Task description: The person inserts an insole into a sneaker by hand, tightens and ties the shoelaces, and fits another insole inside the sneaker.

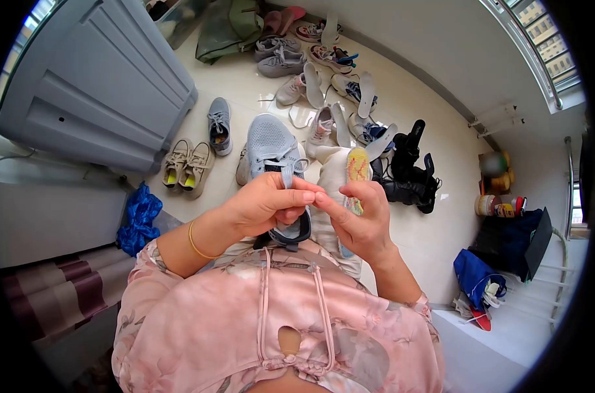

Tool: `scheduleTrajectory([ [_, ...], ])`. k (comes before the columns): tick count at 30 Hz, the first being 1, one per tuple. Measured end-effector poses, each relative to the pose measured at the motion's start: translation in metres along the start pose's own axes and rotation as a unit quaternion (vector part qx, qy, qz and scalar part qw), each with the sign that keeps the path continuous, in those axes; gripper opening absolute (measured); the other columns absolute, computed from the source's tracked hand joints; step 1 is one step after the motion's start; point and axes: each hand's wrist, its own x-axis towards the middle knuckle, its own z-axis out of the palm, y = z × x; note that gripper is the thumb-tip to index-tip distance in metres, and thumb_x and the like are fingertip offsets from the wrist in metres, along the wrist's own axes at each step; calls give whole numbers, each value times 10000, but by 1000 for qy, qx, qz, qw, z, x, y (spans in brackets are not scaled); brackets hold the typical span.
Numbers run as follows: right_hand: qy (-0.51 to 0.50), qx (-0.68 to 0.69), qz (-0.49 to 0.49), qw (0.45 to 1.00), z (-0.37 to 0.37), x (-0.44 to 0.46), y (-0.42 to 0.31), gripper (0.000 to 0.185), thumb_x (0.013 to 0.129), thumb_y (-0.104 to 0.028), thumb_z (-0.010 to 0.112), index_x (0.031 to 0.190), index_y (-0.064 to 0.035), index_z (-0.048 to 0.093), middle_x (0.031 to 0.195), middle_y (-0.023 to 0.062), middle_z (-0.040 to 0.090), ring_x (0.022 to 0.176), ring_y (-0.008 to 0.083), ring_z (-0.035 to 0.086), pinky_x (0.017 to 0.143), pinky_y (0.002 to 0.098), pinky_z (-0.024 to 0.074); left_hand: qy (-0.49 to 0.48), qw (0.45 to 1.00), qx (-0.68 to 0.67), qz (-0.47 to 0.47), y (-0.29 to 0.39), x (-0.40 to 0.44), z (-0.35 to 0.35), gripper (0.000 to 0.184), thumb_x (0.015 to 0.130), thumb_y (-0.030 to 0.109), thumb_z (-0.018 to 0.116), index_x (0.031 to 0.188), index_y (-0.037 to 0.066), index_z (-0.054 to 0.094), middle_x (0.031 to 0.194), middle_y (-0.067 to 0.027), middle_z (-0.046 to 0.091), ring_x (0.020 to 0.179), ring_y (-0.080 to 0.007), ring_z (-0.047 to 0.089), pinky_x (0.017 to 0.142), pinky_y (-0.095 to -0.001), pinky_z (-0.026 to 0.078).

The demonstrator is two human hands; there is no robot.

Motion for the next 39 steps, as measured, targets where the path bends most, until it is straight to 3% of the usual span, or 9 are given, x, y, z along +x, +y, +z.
scheduleTrajectory([
  [5, -31, -96, -38, 994, -4, -3, 2, 497, 703, -154, 579, 1189, -234, 644, 989, 43, 462, 899, 221, 489, 751, 345, 415, 7, 1000, 4, 7, -2, -1, -3, 178, 880, 126, 639, 1016, 14, 667, 652, 23, 528, 563, -64, 429, 484, -212, 299],
  [12, -55, -118, -38, 991, -6, 1, 0, 478, 716, -145, 567, 1181, -226, 644, 997, 41, 461, 906, 210, 487, 767, 344, 396, 15, 1000, 12, 22, -3, -1, -7, 154, 869, 103, 640, 991, 14, 670, 653, 10, 535, 561, -70, 430, 491, -206, 316],
  [15, -63, -89, -28, 994, -6, 0, 0, 480, 703, -123, 585, 1171, -211, 647, 995, 43, 468, 902, 211, 491, 763, 346, 398, 54, 988, 126, 73, -1, -3, -2, 153, 883, 138, 645, 960, 9, 673, 688, 23, 560, 594, -58, 469, 513, -202, 354],
  [18, -64, -46, -14, 997, -3, -1, 1, 498, 671, -79, 618, 1154, -192, 652, 983, 48, 480, 883, 215, 500, 755, 346, 403, 70, 905, 343, 241, -8, -1, 0, 116, 874, 108, 638, 927, 10, 667, 742, -23, 607, 663, -125, 564, 576, -244, 442],
  [21, -69, -24, -2, 997, -4, -1, -1, 517, 635, -41, 643, 1133, -179, 658, 961, 51, 495, 855, 217, 510, 743, 346, 408, 42, 708, 569, 415, -1, -1, -1, 99, 829, 27, 650, 925, 5, 660, 842, -90, 640, 805, -221, 626, 667, -309, 502],
  [24, -76, -13, 4, 997, -5, 0, -1, 520, 619, -27, 654, 1118, -175, 662, 937, 50, 504, 833, 218, 514, 730, 346, 412, 48, 655, 606, 449, 0, -2, 2, 117, 796, 23, 668, 912, 20, 649, 854, -122, 629, 777, -263, 623, 651, -326, 502],
  [30, -80, 27, 20, 996, -6, 3, -3, 477, 624, -7, 689, 1074, -163, 676, 887, 37, 508, 778, 205, 510, 673, 335, 383, 37, 538, 704, 462, 6, -6, 1, 186, 725, 40, 670, 901, 44, 610, 852, -76, 608, 766, -244, 610, 644, -337, 504],
  [36, -98, 72, 27, 992, -7, 2, -2, 494, 615, -37, 698, 1090, -170, 667, 883, 28, 516, 776, 196, 510, 678, 334, 383, -23, 514, 723, 461, 11, -7, 0, 206, 699, 36, 677, 878, 32, 575, 843, -82, 581, 742, -245, 598, 637, -337, 501],
  [39, -103, 81, 22, 991, -7, 1, -3, 482, 625, -48, 696, 1090, -172, 668, 885, 23, 523, 775, 191, 510, 672, 329, 371, -26, 553, 693, 462, 9, -7, 0, 202, 706, 24, 675, 881, 27, 573, 838, -95, 574, 746, -258, 592, 645, -340, 500],
])
